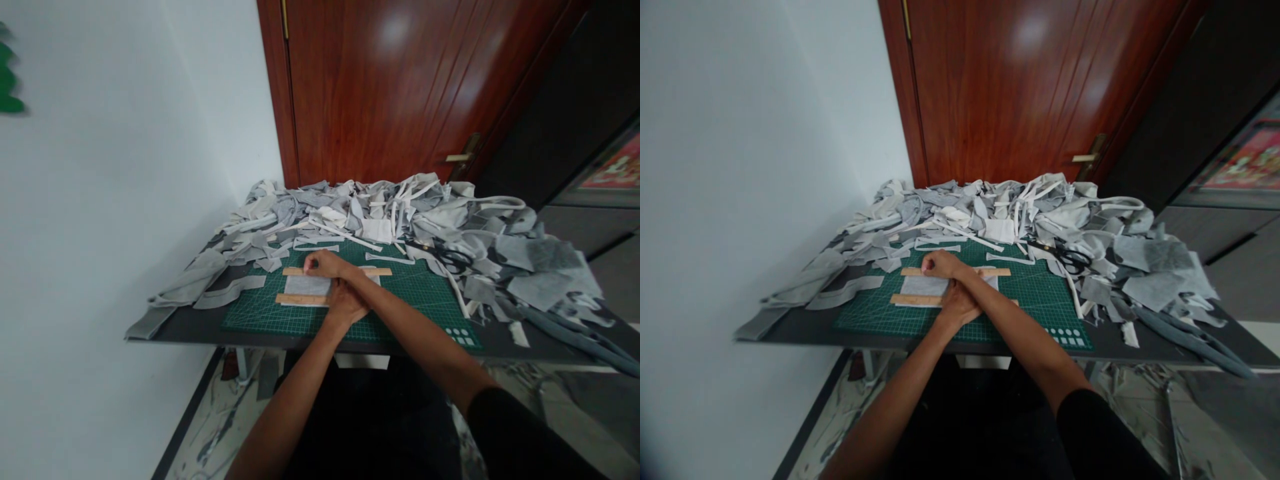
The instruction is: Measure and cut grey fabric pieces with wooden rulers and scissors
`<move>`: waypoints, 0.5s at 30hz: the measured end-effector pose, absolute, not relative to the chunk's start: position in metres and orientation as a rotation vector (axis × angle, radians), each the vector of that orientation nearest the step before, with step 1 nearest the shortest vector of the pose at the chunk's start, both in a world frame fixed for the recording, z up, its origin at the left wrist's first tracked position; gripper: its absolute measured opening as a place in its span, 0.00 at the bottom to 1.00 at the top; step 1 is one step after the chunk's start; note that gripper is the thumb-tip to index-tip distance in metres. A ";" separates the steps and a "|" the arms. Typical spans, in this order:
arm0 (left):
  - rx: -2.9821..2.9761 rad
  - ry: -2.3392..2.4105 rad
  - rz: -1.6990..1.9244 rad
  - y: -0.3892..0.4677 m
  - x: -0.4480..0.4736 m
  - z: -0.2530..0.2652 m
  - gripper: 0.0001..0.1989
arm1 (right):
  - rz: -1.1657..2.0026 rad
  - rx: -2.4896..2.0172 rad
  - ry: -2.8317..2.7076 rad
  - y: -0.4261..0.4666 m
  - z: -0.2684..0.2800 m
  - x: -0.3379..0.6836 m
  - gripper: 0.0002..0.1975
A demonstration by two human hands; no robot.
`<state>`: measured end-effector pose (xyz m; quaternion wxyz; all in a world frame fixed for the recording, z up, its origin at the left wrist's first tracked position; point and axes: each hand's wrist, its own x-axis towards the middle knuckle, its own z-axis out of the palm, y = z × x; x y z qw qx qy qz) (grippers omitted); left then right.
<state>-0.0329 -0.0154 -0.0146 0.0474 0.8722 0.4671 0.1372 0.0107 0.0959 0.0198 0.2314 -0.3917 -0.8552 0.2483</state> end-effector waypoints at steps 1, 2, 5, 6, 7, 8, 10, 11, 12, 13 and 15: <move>2.645 1.419 0.415 -0.015 -0.033 -0.015 0.36 | 0.684 -1.073 -2.342 0.098 0.017 0.005 0.05; 2.626 1.414 0.410 -0.015 -0.034 -0.016 0.37 | 0.683 -1.071 -2.336 0.099 0.015 0.000 0.05; 2.567 1.409 0.405 -0.013 -0.036 -0.019 0.38 | 0.669 -1.066 -2.329 0.102 0.013 -0.011 0.04; 2.557 1.410 0.410 -0.012 -0.037 -0.021 0.38 | 0.658 -1.067 -2.327 0.102 0.014 -0.013 0.04; 2.554 1.412 0.417 -0.011 -0.037 -0.023 0.39 | 0.649 -1.069 -2.325 0.103 0.014 -0.016 0.04; 2.558 1.412 0.421 -0.011 -0.038 -0.024 0.39 | 0.642 -1.072 -2.327 0.102 0.015 -0.017 0.04; 2.576 1.416 0.421 -0.010 -0.038 -0.028 0.39 | 0.636 -1.075 -2.349 0.101 0.016 -0.020 0.04; 2.583 1.421 0.419 -0.010 -0.037 -0.030 0.38 | 0.631 -1.081 -2.364 0.099 0.016 -0.022 0.04; 2.587 1.429 0.418 -0.009 -0.037 -0.031 0.37 | 0.619 -1.093 -2.376 0.098 0.016 -0.023 0.04; 2.587 1.440 0.418 -0.009 -0.037 -0.033 0.36 | 0.600 -1.108 -2.384 0.096 0.017 -0.024 0.04; 2.588 1.459 0.418 -0.009 -0.037 -0.033 0.34 | 0.554 -1.135 -2.392 0.092 0.018 -0.024 0.05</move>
